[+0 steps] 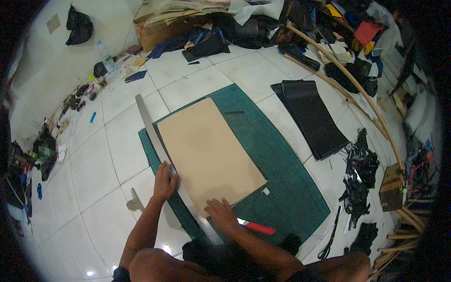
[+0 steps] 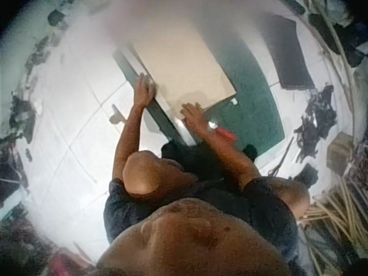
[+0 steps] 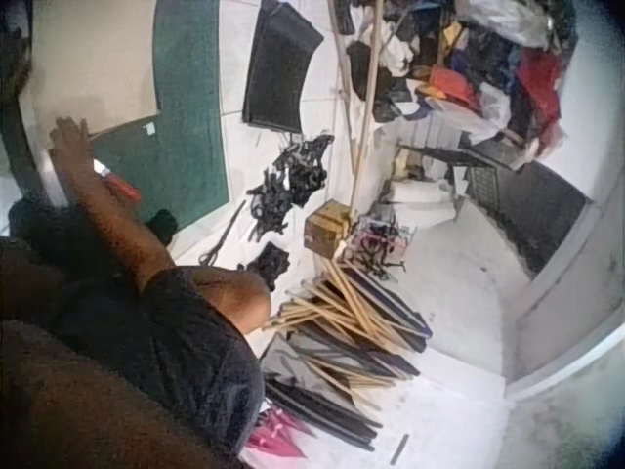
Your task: The person cuts a piece of black leather material using a utility knife and a metal ruler on a green cutting mat.
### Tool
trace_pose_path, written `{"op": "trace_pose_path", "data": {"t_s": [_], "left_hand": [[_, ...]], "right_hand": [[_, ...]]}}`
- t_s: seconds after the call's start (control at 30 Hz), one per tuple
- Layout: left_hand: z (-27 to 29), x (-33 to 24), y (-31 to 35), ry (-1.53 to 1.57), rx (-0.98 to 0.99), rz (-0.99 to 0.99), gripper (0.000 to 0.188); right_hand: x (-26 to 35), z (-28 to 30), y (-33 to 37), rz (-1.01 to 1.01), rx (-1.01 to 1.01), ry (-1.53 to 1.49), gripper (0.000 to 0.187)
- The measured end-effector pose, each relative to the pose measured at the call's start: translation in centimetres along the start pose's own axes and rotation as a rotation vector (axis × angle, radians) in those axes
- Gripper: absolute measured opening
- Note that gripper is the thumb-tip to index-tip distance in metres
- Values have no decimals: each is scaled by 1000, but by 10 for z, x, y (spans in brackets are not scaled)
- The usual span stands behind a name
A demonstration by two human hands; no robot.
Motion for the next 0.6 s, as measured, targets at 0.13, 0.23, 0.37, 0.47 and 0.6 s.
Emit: {"op": "trace_pose_path", "data": {"t_s": [0.13, 0.23, 0.37, 0.47, 0.6], "left_hand": [[-3, -35, -7, -196, 35, -65, 70], [-10, -19, -4, -229, 75, -93, 78], [-17, -24, -6, -178, 101, -81, 77], [-16, -21, -6, -163, 100, -83, 78], [-16, -21, -6, -158, 105, -75, 79]], "right_hand": [[-15, 8, 14, 2, 34, -44, 36], [-18, 9, 11, 41, 117, -120, 34], [-39, 5, 23, 60, 56, -168, 38], [-38, 14, 19, 64, 11, -256, 39], [-54, 34, 13, -112, -152, -300, 38]]}}
Point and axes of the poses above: each hand's wrist, its own y-axis away from the middle knuckle, its own z-axis out of the back of the hand, x = y × z, the point moved 4 cm from there along -y, towards the middle knuckle, and after that the axes turned 7 degrees about y, right-handed, at the moved point
